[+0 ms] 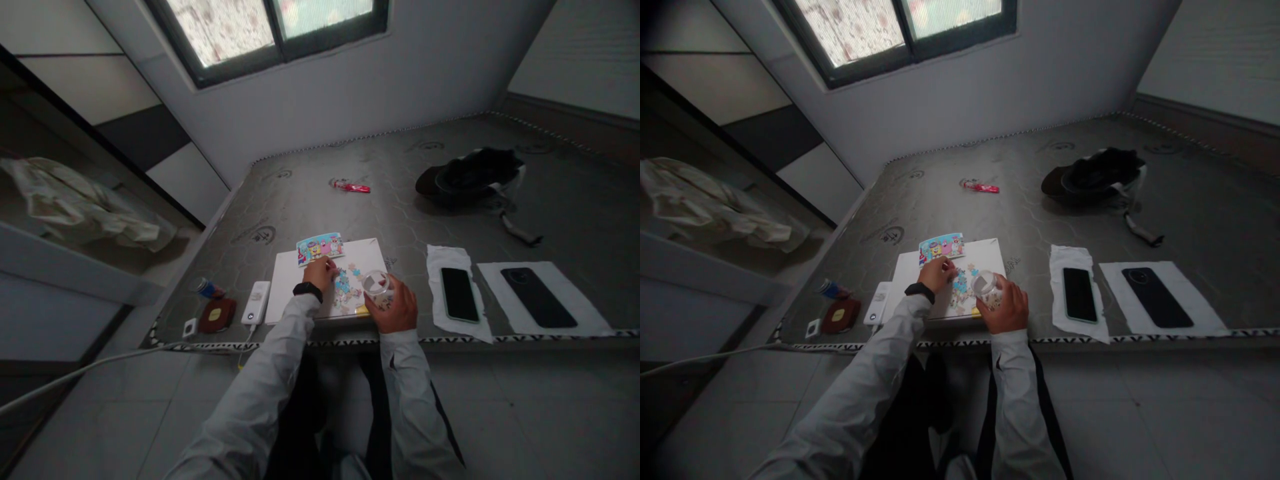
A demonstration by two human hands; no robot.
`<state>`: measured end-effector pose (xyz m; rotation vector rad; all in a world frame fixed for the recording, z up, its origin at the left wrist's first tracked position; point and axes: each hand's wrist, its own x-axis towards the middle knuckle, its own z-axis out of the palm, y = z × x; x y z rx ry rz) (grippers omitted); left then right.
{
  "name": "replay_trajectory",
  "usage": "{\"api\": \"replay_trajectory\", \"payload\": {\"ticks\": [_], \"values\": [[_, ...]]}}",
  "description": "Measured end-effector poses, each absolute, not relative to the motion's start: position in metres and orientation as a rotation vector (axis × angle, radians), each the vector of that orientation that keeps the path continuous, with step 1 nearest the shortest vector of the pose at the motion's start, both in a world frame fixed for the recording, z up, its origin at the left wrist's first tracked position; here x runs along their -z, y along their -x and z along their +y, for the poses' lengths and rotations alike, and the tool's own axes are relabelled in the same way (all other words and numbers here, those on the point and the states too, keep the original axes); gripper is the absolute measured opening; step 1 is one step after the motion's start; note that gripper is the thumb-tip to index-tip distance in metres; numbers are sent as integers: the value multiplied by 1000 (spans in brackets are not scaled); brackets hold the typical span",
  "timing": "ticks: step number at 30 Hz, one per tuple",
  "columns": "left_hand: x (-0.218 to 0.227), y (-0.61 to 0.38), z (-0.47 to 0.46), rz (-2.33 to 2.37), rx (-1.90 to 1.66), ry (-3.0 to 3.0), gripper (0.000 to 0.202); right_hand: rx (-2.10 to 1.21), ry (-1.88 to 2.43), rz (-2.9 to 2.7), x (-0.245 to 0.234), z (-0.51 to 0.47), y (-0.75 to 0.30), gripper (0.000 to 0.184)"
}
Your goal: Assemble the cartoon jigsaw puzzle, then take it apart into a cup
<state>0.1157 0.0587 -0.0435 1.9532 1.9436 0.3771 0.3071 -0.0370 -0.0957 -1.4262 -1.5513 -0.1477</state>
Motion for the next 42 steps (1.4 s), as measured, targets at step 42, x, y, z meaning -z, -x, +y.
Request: {"api": "replay_trajectory", "payload": {"ticks": [42], "values": [[20,-152,51,1757,-547,-2175,24,214,1445,-1519,96,-35,-305,53]]}}
